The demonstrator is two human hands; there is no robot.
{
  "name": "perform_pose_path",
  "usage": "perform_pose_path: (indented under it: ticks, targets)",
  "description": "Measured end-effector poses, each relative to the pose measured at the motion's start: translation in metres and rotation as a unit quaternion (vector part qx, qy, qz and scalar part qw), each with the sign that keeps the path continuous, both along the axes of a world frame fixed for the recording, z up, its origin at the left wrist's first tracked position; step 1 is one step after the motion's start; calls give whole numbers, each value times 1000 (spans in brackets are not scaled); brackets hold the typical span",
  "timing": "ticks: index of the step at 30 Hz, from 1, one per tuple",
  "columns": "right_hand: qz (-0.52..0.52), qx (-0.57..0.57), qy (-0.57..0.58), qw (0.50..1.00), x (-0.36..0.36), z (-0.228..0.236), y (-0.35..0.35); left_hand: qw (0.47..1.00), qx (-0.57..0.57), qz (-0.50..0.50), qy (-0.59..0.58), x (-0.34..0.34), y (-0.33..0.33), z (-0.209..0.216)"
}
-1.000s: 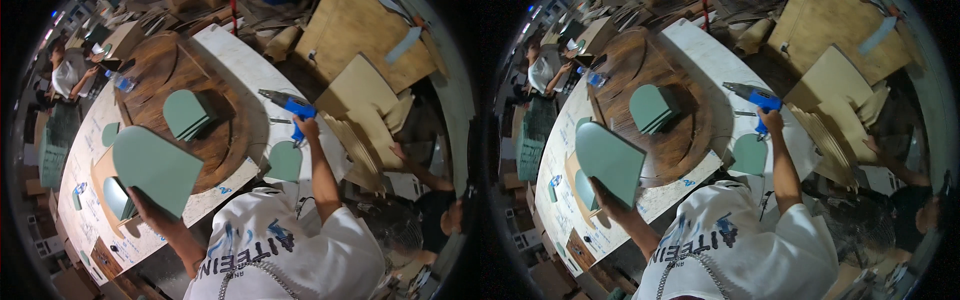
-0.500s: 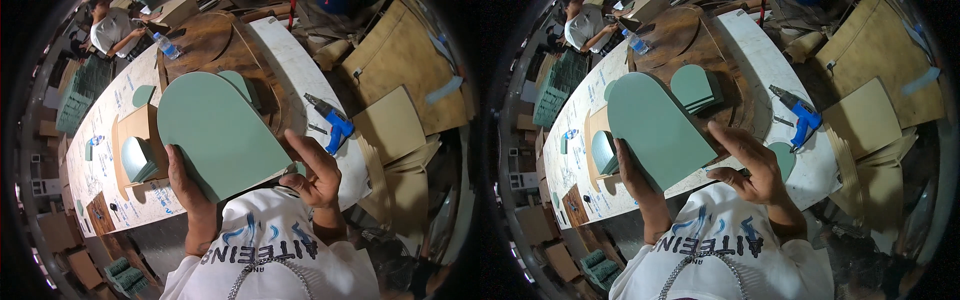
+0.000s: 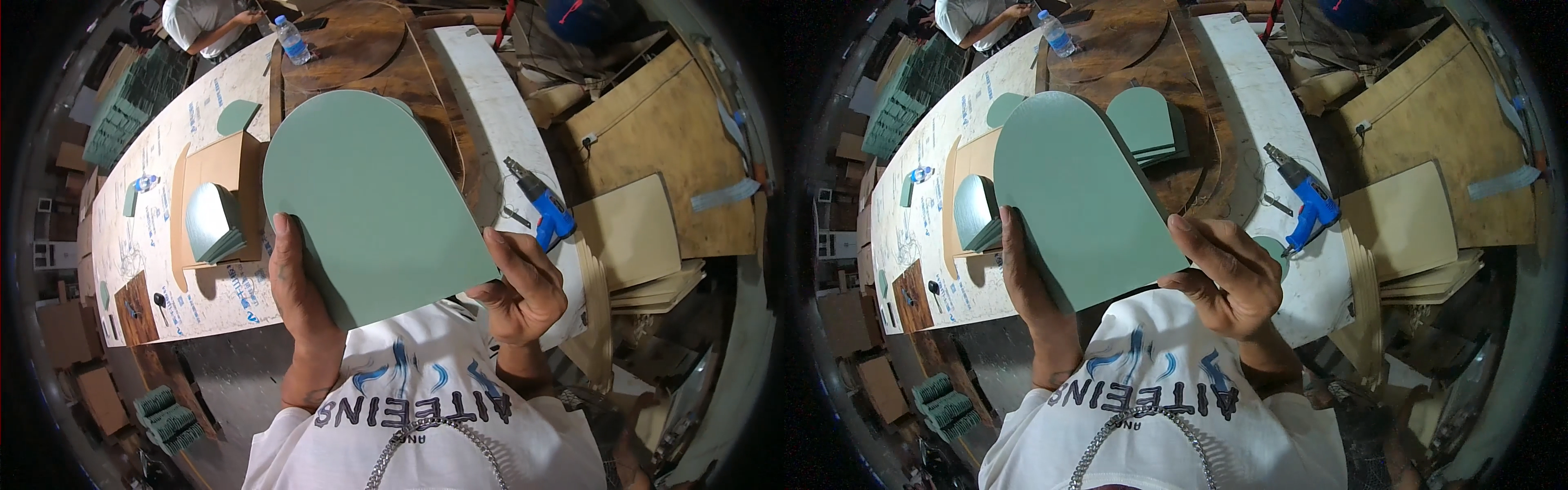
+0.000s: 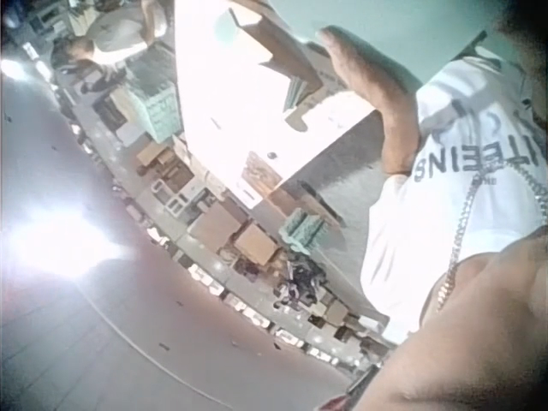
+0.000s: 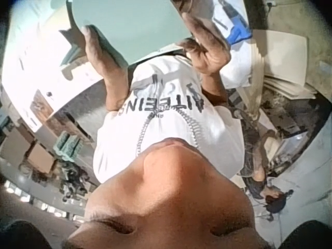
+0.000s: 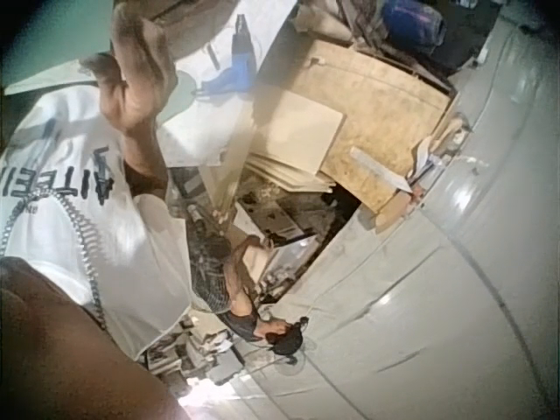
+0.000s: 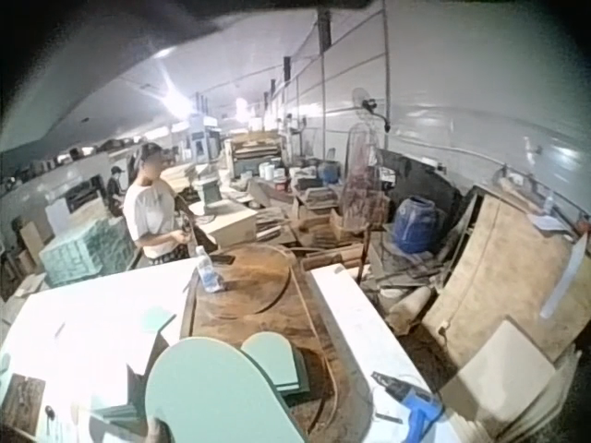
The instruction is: The person uses a heat gun to smooth the surface of light green, semi-circular plastic parts. They hold each part in one hand and apply heat with the other, rotating the part to cover the surface. The person inspects the parts between heating cycles and stacks them on the table.
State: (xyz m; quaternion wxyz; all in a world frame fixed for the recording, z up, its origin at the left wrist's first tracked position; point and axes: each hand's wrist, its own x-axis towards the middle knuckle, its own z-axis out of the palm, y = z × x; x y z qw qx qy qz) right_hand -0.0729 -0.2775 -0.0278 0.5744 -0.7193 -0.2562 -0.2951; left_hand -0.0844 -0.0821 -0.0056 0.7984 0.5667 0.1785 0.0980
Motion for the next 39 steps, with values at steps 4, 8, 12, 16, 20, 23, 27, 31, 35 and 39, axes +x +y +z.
perform_pose_path:
  ticks: [4,8,12,16,20,23,27,31,35,39]
  targets:
    - [-3,-1,-9,1000,-1,-2,-1,1000,-12,-1,-2,0,-1,0]
    - [-8,4,-7,1000,-3,-2,0,997,-29,40,-63,-1,-6,-3]
    - [-17,-6,-4,1000,-7,0,1,994,-29,51,-95,-6,-2,-11]
    - [-24,-10,0,1000,-9,1,1,991,-1,74,-115,-10,-1,-21]
    - [-33,-7,-18,999,-10,-1,1,989,64,47,-121,-13,8,-27]
    - [-38,6,-25,999,-11,-2,4,993,54,46,-98,-12,7,-19]
    - [-36,16,-25,999,-13,-3,4,996,16,55,-71,-12,2,-9]
    - [-52,27,-26,998,-14,1,8,989,59,68,-121,-14,6,-25]
    - [-60,41,-17,997,-17,1,12,989,15,74,-126,-12,5,-25]
    - [-64,43,-7,997,-22,4,17,988,-23,45,-148,-9,2,-28]
